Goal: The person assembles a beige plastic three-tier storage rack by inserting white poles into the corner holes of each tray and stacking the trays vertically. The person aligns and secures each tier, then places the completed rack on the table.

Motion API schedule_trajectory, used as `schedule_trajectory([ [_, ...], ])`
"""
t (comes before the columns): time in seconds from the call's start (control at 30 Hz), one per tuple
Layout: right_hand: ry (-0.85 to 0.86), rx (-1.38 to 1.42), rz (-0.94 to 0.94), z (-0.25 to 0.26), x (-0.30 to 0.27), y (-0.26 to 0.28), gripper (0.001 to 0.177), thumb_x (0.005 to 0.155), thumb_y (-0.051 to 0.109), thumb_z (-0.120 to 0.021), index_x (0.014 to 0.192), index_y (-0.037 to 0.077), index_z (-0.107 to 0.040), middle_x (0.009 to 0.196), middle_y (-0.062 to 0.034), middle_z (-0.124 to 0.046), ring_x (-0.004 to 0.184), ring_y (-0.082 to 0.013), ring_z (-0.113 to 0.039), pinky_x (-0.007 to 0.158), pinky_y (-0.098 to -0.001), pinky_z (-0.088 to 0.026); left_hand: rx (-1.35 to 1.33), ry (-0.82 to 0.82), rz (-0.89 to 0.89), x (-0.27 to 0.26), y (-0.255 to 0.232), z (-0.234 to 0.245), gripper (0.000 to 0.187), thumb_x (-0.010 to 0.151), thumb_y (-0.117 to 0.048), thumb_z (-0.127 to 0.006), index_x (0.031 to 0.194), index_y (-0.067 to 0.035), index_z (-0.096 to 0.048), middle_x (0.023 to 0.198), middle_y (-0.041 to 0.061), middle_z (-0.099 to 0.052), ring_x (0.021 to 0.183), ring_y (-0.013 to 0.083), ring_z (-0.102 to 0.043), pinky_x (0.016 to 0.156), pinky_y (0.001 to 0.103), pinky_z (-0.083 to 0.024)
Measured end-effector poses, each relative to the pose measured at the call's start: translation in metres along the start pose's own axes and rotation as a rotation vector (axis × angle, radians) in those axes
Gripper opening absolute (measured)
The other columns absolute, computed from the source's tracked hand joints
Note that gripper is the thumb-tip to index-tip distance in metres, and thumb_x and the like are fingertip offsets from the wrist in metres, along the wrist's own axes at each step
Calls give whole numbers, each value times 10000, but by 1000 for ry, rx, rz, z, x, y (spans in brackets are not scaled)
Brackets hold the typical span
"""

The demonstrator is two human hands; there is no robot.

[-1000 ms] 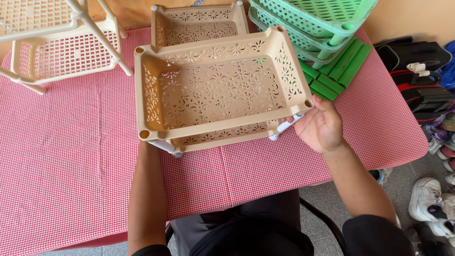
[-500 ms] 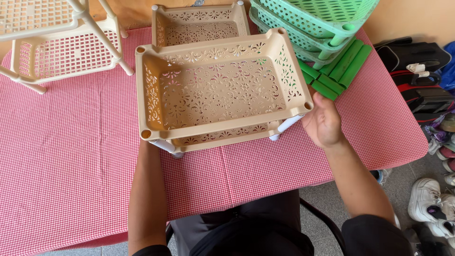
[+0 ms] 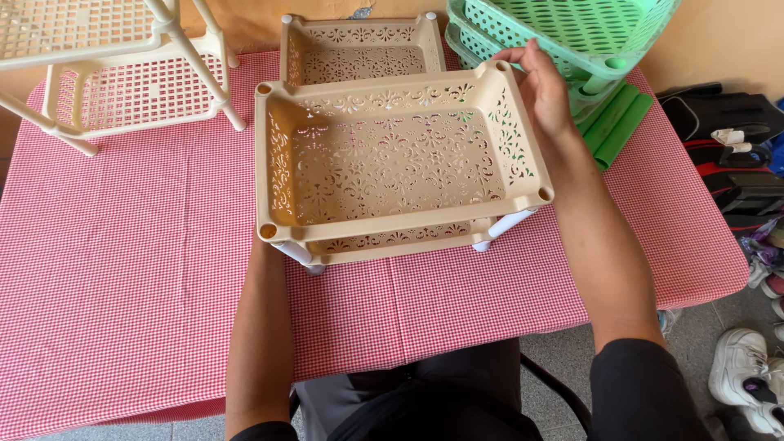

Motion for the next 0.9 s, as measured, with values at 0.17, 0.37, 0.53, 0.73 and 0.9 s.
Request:
schedule_trajectory([
  [0.17, 40, -1, -80, 11, 21, -21, 308, 1039, 355, -531, 1136, 80, -630, 971, -68, -626, 861, -174, -580, 792, -348, -486, -13, -28, -68, -2, -3, -4, 427, 1051, -436, -557, 1232, -53, -608, 1049, 94, -636, 916, 195, -628, 814, 347, -568],
  [0.37, -2, 45, -118, 15, 27, -32, 301, 1008, 356, -514, 1098, 92, -625, 949, -56, -627, 865, -161, -593, 811, -342, -503, -119, 165, -542, -8, -71, -33, 427, 1064, -450, -546, 1210, -55, -619, 1030, 85, -631, 897, 186, -620, 801, 338, -563],
  [0.53, 3, 88, -69, 14, 25, -32, 245, 1019, 328, -529, 1124, 112, -579, 973, -27, -573, 926, -142, -561, 862, -315, -474, 64, 222, -507, -36, -148, -64, 644, 990, -662, -384, 1166, -88, -619, 1057, 99, -647, 998, 228, -608, 893, 382, -519],
  [0.73, -25, 21, -38, 13, 22, -31, 268, 1021, 331, -516, 1165, 115, -581, 954, -11, -551, 891, -110, -539, 812, -270, -451, 369, 257, -244, -36, -179, -93, 433, 949, -556, -408, 1079, -157, -515, 963, 71, -602, 869, 196, -588, 707, 365, -510],
  [0.9, 32, -44, -3, 19, 26, -35, 319, 1028, 375, -486, 1166, 104, -580, 945, -24, -557, 857, -111, -545, 764, -267, -450, -1, 424, -278, -15, -163, -89, 274, 946, -360, -496, 1101, -135, -516, 1005, 85, -580, 865, 208, -554, 713, 350, -473],
])
Point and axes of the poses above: each hand's wrist, its own x-axis towards the middle knuckle, its own z-axis out of the back of the hand, y = z × x, the point moved 2 cm from there along x, towards the middle knuckle
